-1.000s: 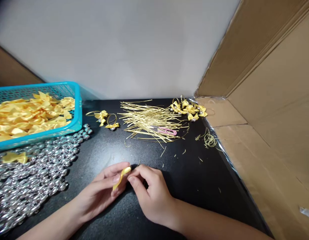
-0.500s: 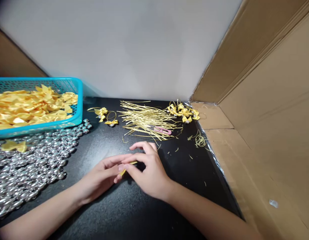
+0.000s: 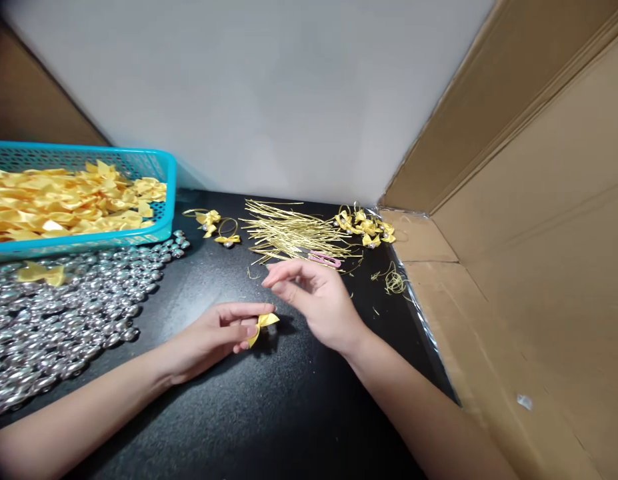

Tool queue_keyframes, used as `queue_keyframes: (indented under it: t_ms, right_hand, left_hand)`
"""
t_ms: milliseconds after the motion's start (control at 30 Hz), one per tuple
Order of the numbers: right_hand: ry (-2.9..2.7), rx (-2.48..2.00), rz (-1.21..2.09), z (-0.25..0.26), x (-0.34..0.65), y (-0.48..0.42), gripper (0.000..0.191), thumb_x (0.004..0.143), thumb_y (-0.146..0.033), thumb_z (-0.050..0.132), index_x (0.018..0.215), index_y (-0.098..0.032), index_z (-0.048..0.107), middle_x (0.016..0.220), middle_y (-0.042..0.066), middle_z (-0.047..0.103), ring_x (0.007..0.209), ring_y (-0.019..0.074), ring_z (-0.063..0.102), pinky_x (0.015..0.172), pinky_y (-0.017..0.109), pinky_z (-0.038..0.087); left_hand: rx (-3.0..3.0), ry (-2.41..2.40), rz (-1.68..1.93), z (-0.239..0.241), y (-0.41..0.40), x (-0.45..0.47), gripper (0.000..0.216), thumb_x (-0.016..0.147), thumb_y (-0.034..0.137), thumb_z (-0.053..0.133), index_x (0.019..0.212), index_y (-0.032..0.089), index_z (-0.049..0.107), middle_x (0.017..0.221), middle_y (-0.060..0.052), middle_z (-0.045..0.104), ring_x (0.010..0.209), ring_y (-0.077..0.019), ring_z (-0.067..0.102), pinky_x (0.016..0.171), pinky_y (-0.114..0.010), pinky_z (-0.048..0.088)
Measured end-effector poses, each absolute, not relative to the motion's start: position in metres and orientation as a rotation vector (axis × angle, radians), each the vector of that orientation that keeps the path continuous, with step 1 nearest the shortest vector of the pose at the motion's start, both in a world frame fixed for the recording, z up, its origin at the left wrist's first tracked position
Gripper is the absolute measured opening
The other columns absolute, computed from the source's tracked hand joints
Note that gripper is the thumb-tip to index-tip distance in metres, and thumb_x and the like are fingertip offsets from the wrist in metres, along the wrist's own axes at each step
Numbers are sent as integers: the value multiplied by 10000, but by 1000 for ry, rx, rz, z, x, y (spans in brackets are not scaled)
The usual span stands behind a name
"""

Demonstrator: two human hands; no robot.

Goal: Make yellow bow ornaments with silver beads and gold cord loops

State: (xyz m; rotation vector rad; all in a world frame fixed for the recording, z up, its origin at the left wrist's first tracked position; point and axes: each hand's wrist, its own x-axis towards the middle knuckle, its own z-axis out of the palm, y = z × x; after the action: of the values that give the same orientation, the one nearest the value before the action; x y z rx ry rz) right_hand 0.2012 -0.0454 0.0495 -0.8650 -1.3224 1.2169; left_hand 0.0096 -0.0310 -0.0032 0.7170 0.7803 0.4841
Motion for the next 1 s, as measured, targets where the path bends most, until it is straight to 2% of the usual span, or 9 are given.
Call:
queue_keyframes:
  t_ms: [167, 333, 467, 600, 733, 867, 1000]
  right_hand:
    - [-1112, -795, 1301, 75, 217, -47, 35, 857, -260, 691, 831, -255, 668, 822, -49, 748, 784, 98, 702, 763, 231, 543]
    - [-989, -836, 1323, 82, 223, -47, 120, 786, -275, 761, 799, -240, 647, 728, -64, 720, 693, 79, 690, 611, 159, 545]
    - [-931, -957, 1326, 81, 222, -45, 177, 721, -292, 806, 788, -225, 656, 725, -45, 713, 684, 87, 678, 658, 188, 568]
    - [-938, -1109, 1442, 77, 224, -43, 181, 695, -248, 808, 820, -204, 685, 832, 5, 731, 795, 123, 692, 777, 250, 576]
    - [-932, -1148, 1441, 77, 225, -43, 168, 696, -265, 798, 793, -201, 678, 910, 23, 742, 841, 135, 699, 827, 275, 576]
    - [-896, -1102, 1385, 80, 223, -45, 196, 695, -272, 806, 779, -216, 638, 923, 13, 756, 857, 138, 711, 787, 261, 582]
    - [-931, -1062, 1386, 80, 221, -46, 172, 714, -262, 801, 792, -219, 655, 813, -21, 752, 726, 78, 696, 680, 176, 554]
  left_hand:
    - [711, 758, 463, -3, -29, 10, 418, 562, 247, 891, 957, 163, 784, 729, -21, 678, 559, -60, 484, 537, -206, 312]
    - [704, 706, 444, -4, -28, 10, 396, 575, 241, 883, 948, 150, 784, 713, -23, 668, 543, -56, 454, 512, -206, 283]
    - [681, 665, 434, -2, -27, 8, 349, 609, 207, 855, 943, 132, 784, 697, -25, 665, 521, -56, 414, 501, -208, 286]
    - [678, 636, 424, 0, -26, 7, 300, 654, 181, 815, 946, 120, 785, 778, -58, 697, 509, -59, 406, 502, -215, 305]
    - [678, 634, 422, 0, -25, 6, 297, 653, 185, 814, 942, 122, 788, 764, -55, 694, 500, -56, 403, 503, -217, 302]
    - [687, 639, 422, -1, -26, 6, 315, 637, 201, 830, 942, 134, 788, 759, -55, 694, 512, -57, 407, 504, -220, 286]
    - [700, 644, 421, -4, -26, 6, 335, 631, 218, 837, 950, 131, 786, 747, -50, 685, 512, -56, 406, 500, -221, 278]
